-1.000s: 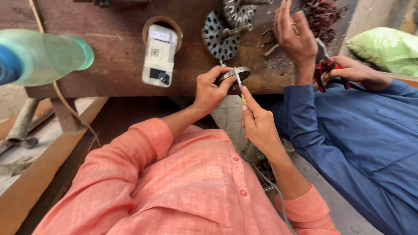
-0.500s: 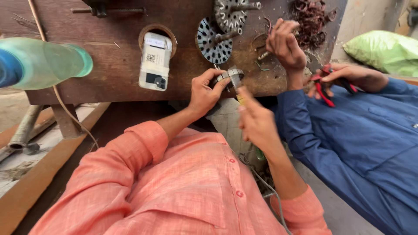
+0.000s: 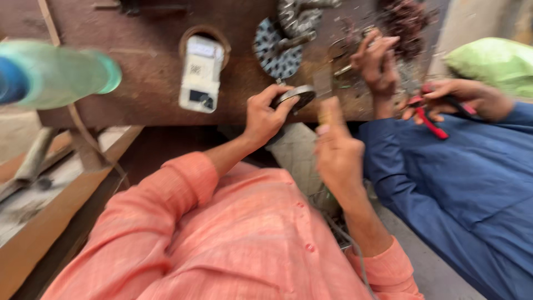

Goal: The person uses a screwdriver to adjust a circular metal component with slots, then uses pliers to cut or trim wires on the same part. A second person works on a separate copper-wound component nearby.

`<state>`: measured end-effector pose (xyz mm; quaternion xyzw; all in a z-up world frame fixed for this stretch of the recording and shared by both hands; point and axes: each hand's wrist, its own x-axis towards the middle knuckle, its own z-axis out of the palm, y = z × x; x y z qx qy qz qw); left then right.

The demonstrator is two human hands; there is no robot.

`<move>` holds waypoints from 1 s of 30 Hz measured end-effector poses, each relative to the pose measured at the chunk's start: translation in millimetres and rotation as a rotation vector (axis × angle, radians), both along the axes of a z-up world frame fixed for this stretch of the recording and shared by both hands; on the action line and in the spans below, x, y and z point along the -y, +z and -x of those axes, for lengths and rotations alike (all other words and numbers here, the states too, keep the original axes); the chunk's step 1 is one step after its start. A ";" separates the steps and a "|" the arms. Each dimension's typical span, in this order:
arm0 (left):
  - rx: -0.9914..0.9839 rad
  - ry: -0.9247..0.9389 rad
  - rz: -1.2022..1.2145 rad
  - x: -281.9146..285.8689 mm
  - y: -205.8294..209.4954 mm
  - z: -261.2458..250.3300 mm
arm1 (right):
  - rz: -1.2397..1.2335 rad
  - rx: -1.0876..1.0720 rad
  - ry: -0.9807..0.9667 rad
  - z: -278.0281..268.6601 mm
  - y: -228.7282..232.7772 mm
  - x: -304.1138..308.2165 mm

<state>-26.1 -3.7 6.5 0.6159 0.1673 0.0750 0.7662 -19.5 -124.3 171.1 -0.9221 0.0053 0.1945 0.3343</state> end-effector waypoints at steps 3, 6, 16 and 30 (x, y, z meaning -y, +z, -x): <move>-0.063 -0.034 0.028 1.8 -2.5 6.3 | 0.160 -0.017 0.322 2.4 -6.0 1.1; 0.015 0.008 0.074 4.1 -1.7 -1.6 | 0.112 -0.047 0.131 -0.8 -3.3 3.7; 0.027 0.003 -0.022 -5.4 1.6 12.3 | 0.081 0.064 0.121 15.0 -20.0 2.8; 0.036 -0.192 -0.027 -15.5 -0.4 6.9 | -0.251 -0.003 0.069 64.6 -98.0 57.2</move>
